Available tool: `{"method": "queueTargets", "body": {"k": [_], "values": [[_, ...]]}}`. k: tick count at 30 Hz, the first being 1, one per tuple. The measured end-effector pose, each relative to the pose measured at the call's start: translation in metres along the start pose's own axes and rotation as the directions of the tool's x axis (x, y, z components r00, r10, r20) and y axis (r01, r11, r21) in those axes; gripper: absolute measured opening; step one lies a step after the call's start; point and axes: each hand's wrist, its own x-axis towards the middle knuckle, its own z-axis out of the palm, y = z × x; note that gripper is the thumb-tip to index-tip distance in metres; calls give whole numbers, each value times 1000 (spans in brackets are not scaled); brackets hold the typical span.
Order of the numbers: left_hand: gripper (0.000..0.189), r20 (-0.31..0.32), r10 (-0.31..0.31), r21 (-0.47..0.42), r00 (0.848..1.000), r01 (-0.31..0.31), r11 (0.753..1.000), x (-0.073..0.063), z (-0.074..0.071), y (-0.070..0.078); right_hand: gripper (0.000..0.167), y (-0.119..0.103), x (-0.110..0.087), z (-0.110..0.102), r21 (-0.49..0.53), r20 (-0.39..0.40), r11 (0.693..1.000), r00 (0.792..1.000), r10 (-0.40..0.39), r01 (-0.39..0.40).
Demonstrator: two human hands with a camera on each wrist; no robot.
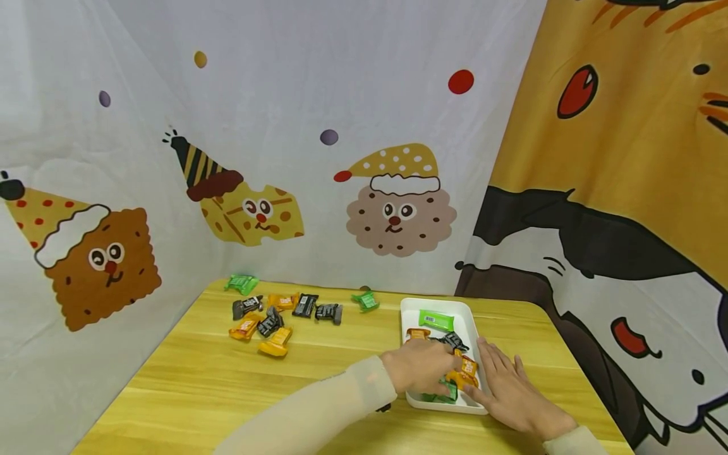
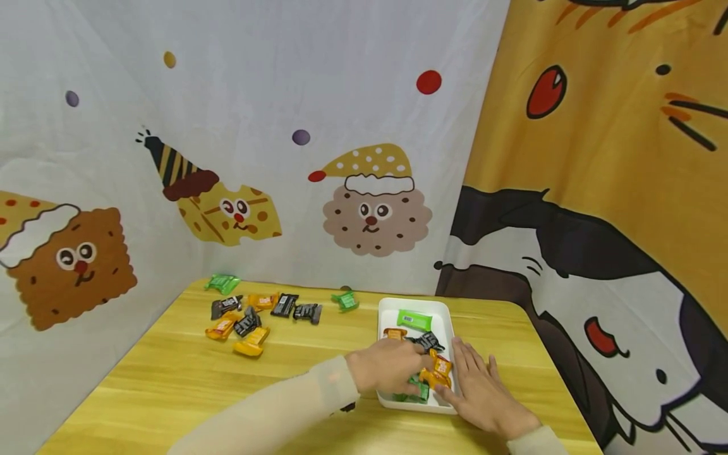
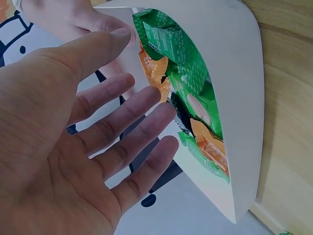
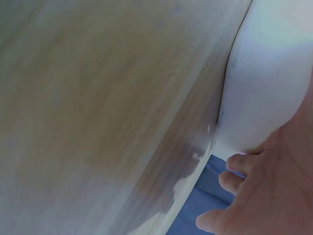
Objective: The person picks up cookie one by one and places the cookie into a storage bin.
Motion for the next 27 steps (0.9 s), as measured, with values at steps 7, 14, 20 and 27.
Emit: {"method": "queueTargets", "body": {"k": [7,14,20,27], "values": [[51,-2,-2,-11,1000,2,1000,-3,1,-4,108,0,0,0,-10,-3,1000,1000,-1,0],[47,-40,-18,-30,999,17,999,-9,4,-13,108,0,1,1,-22,-14,1000,1000,-1,1],[45,-95,-41,-26,995,38,999,-19,4,-22,108,1,1,3,-35,-21,999,1000,-1,1],[45,-120,-113,-41,986,109,993,-28,14,-39,109,1,1,4,-29,-29,1000,1000,6,-7]]}}
